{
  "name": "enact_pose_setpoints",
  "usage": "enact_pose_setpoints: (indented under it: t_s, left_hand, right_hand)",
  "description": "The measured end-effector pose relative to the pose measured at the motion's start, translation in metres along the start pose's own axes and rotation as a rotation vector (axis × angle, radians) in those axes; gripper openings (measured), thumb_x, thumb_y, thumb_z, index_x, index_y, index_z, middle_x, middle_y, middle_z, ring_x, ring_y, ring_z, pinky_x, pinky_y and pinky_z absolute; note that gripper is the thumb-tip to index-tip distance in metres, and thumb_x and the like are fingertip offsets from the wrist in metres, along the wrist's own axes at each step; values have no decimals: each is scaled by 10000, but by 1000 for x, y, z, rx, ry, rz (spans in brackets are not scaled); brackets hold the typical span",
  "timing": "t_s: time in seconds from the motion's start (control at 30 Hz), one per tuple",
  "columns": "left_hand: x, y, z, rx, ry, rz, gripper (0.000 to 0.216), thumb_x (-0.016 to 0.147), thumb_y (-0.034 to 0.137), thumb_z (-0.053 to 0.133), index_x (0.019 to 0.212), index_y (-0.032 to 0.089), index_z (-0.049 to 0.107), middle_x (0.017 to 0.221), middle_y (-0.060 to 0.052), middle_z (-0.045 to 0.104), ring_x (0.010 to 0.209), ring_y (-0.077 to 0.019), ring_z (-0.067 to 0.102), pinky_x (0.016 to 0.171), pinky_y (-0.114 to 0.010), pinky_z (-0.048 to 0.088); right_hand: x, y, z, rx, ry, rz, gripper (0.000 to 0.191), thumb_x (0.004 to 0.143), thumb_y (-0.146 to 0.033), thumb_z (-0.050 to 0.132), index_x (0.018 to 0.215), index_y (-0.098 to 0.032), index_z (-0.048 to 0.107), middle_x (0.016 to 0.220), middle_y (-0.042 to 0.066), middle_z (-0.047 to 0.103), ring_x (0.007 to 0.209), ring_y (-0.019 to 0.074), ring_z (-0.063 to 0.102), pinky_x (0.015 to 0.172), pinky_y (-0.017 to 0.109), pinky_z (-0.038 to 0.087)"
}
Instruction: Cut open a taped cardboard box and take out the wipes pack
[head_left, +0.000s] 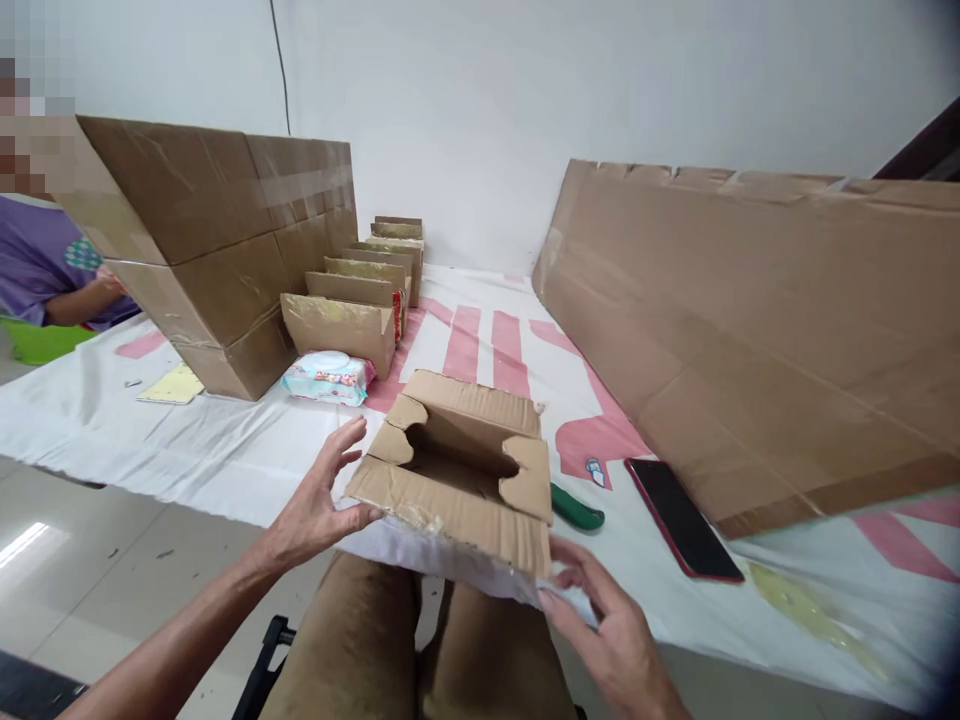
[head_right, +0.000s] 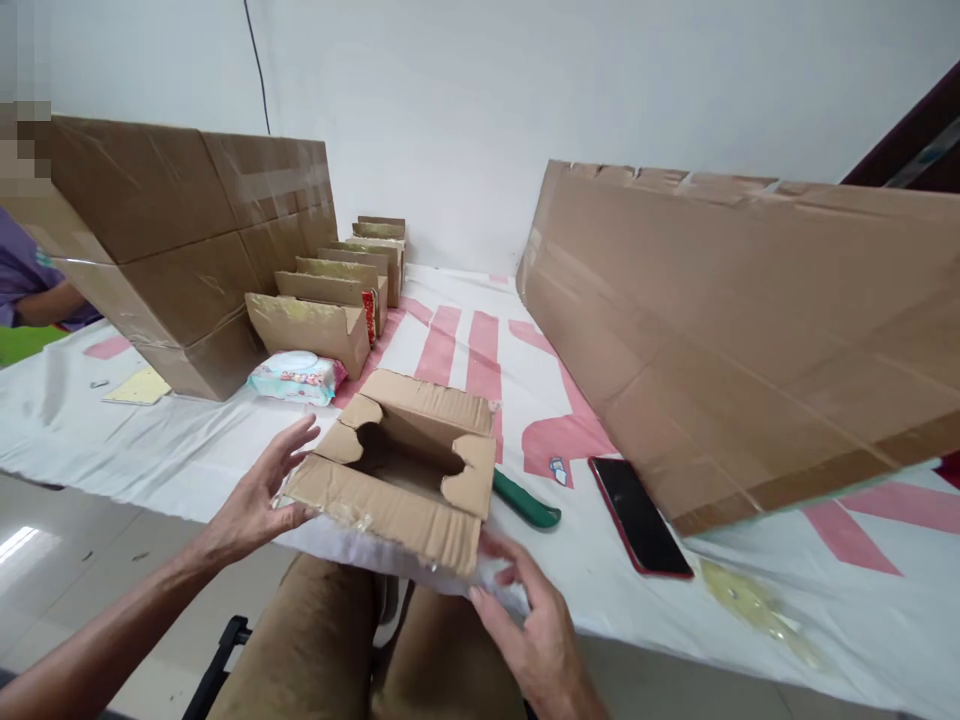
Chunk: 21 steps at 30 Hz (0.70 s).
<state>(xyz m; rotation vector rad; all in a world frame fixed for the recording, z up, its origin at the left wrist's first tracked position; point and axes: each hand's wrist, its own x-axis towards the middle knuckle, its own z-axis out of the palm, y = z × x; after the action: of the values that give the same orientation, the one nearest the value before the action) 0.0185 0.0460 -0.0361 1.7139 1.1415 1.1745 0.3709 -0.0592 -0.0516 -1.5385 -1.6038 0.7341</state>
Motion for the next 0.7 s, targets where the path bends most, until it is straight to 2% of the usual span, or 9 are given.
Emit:
enact_pose_setpoints:
  t_s: [0.1,0.2,0.27,0.4,0.53,0.6,0.7]
  left_hand:
    - [14,14,14,-83,35,-20,1023,656,614,863,1518,256,445,1578,-166,460,1479,-391,416,1185,-520,395]
    - [21,24,25,-138,102,-71,957,647,549,885,1467,238,503,1531,-172,525,1443,-391,463,1169,-508,401]
    - [23,28,30,-174,160,-109,914,654,512,883,1445,230,524,1486,-169,571,1424,-385,485,1146,-489,419]
    - [28,29,38,-182,265,-150,782,720,493,823,1398,203,562,1407,-142,634,1288,-343,600,1049,-416,492]
    - [33,25,46,-80,303,-107,644,794,482,745,1345,186,588,1361,-118,660,1260,-309,616,1018,-394,508]
    - [34,21,50,-12,337,-85,600,820,470,721,1333,186,593,1368,-119,654,1276,-302,607,1030,-407,504]
    - [32,15,55,47,370,-55,575,852,446,700,1355,198,575,1386,-123,643,1290,-291,603,1053,-420,496]
  right_hand:
    - [22,1,-13,-27,12,-7,850,746,-515,789,1503,-258,500,1437,141,627,1150,329,681,990,486,561]
    - [46,1,-17,36,-72,-43,1076,695,-584,844,1598,-275,348,1598,155,460,1401,384,514,1135,595,427]
    - [63,4,-21,115,-128,-91,1189,671,-646,852,1635,-289,254,1665,148,352,1509,376,375,1203,604,326]
    - [101,9,-27,294,-244,-172,1277,677,-788,763,1661,-294,116,1712,158,232,1569,337,259,1235,566,268]
    - [129,7,-21,418,-245,-206,1332,643,-789,790,1660,-296,84,1725,178,167,1575,337,239,1243,560,250]
    - [134,3,-14,464,-192,-227,1305,662,-744,815,1655,-318,83,1716,169,209,1566,336,264,1237,557,272]
    - [129,-1,-7,427,-78,-275,1218,731,-670,814,1650,-334,90,1646,163,367,1516,346,363,1207,571,327]
